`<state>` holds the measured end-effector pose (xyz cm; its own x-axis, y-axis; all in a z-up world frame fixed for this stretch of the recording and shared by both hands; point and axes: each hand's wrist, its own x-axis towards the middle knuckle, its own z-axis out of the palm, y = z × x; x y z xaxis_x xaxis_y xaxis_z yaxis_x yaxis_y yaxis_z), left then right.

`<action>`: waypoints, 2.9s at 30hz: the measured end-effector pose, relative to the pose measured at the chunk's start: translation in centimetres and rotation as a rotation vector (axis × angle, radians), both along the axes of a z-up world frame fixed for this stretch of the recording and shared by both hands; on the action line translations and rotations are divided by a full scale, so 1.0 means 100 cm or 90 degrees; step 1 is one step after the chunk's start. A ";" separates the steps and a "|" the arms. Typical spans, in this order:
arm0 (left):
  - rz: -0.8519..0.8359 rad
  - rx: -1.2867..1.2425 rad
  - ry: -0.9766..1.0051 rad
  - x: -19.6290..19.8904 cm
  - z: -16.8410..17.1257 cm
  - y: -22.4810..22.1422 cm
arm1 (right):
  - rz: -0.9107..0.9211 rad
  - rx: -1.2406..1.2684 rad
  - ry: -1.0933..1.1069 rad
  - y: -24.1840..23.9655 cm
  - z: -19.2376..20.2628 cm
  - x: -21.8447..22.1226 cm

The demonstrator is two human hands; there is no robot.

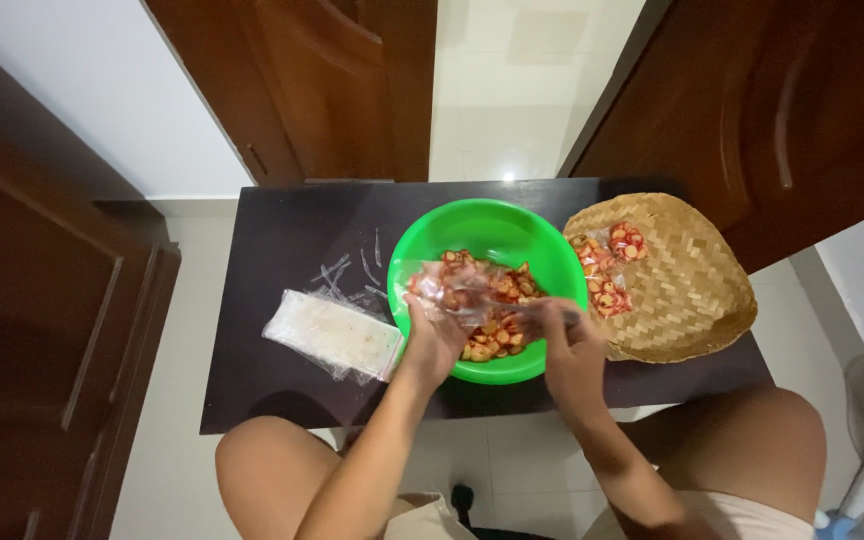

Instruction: A person is scooping sliced food items from a green bowl into small plastic bags using a spoon while sitting on the floor.

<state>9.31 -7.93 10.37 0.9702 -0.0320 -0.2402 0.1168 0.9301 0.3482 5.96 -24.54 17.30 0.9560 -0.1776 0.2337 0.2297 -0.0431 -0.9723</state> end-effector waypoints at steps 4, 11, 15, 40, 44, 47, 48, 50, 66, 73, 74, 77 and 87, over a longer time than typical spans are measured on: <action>-0.019 -0.007 0.014 -0.002 -0.009 -0.001 | 0.053 -0.083 -0.067 0.006 0.010 -0.006; -0.067 -0.051 0.051 -0.007 0.005 0.003 | 0.013 -0.061 -0.101 0.002 0.000 -0.003; -0.106 -0.010 0.034 -0.002 -0.024 0.001 | 0.033 0.038 -0.020 0.000 -0.010 0.002; 0.111 -0.107 0.088 -0.025 0.051 -0.005 | -0.070 0.070 0.138 0.012 -0.009 0.002; 0.106 -0.116 0.024 0.007 -0.059 0.004 | -0.075 0.194 0.135 0.013 -0.011 0.005; 0.102 -0.118 0.003 -0.014 0.012 -0.002 | -0.073 0.186 0.108 0.013 -0.019 0.006; 0.104 -0.119 0.003 -0.015 0.017 -0.003 | -0.071 0.185 0.109 0.014 -0.018 0.006; 0.101 -0.118 0.030 -0.017 0.027 -0.003 | -0.038 0.150 0.120 0.015 -0.016 0.005; 0.085 -0.050 0.011 -0.013 0.018 -0.004 | -0.084 0.032 0.057 0.031 0.005 -0.007; 0.119 -0.063 0.093 -0.016 0.031 -0.003 | -0.039 0.016 0.065 0.031 0.001 -0.010; 0.134 -0.081 0.109 -0.017 0.031 0.000 | -0.033 0.018 0.066 0.031 0.002 -0.011; 0.152 -0.100 0.132 -0.007 0.007 0.007 | 0.008 -0.076 -0.026 0.023 -0.007 -0.011; 0.177 -0.185 0.169 -0.004 0.016 0.013 | 0.134 -0.387 -0.343 0.015 0.016 -0.019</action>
<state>8.87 -6.62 11.93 0.8582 0.1174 -0.4998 -0.0999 0.9931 0.0616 4.03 -23.05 18.89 0.6855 0.2967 0.6649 0.7177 -0.4290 -0.5485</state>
